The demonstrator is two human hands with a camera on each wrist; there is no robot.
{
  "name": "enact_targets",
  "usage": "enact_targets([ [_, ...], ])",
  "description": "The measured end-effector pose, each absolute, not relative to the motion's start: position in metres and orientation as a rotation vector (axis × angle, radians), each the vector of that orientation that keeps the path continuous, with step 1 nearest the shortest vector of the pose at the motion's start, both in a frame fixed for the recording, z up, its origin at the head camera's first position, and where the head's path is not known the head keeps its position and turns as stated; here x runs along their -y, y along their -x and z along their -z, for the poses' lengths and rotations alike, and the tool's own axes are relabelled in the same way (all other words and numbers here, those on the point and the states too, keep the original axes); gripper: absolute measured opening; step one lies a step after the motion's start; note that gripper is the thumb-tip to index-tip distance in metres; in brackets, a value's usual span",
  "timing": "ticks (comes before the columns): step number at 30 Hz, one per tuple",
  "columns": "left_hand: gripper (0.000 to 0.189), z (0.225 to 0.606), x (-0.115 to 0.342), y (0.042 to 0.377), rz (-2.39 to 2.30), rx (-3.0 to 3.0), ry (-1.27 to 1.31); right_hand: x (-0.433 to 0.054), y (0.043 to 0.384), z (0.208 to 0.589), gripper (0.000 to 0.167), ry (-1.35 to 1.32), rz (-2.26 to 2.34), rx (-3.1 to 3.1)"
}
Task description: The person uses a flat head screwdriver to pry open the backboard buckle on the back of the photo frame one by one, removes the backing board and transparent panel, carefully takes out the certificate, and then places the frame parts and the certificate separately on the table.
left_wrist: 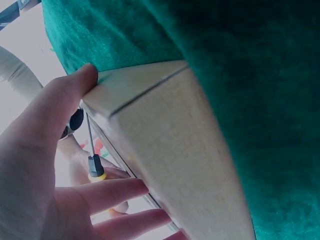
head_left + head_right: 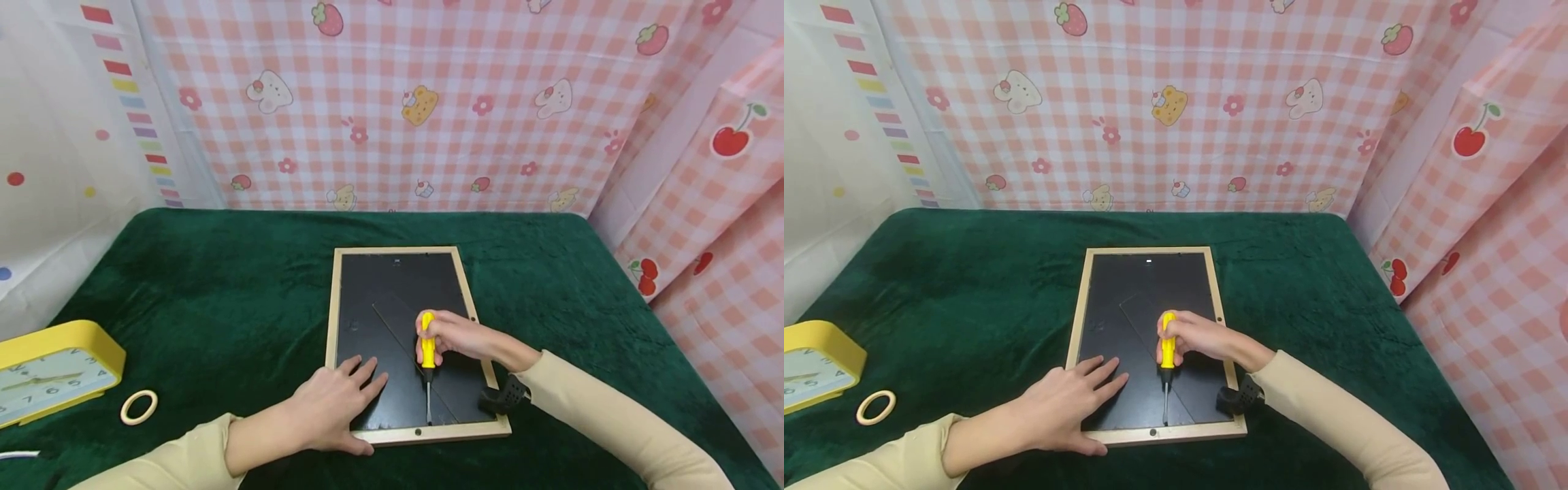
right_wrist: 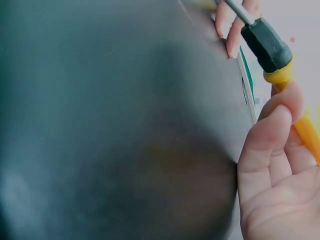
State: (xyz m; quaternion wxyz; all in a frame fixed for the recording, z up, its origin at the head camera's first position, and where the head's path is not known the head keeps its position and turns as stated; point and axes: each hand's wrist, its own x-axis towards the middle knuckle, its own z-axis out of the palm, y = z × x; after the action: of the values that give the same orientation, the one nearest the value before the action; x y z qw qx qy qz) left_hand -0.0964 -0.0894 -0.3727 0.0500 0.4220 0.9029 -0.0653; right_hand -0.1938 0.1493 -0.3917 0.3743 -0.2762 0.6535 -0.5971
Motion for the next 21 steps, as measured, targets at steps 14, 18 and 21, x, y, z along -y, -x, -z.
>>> enact_targets([
  [14,0.085,0.3738,0.0903,0.0972,0.213,-2.752,-1.293,-0.1497,0.1946,0.3944,0.009,0.71,1.562,-1.64],
  [18,0.085,0.374,0.0901,0.0968,0.216,-2.76,-1.295,-0.149,0.1939,0.3937,0.01,0.723,1.562,-1.651],
  [21,0.085,0.3741,0.0895,0.096,0.214,-2.768,-1.301,-0.149,0.1918,0.3921,0.011,0.74,1.563,-1.668],
])
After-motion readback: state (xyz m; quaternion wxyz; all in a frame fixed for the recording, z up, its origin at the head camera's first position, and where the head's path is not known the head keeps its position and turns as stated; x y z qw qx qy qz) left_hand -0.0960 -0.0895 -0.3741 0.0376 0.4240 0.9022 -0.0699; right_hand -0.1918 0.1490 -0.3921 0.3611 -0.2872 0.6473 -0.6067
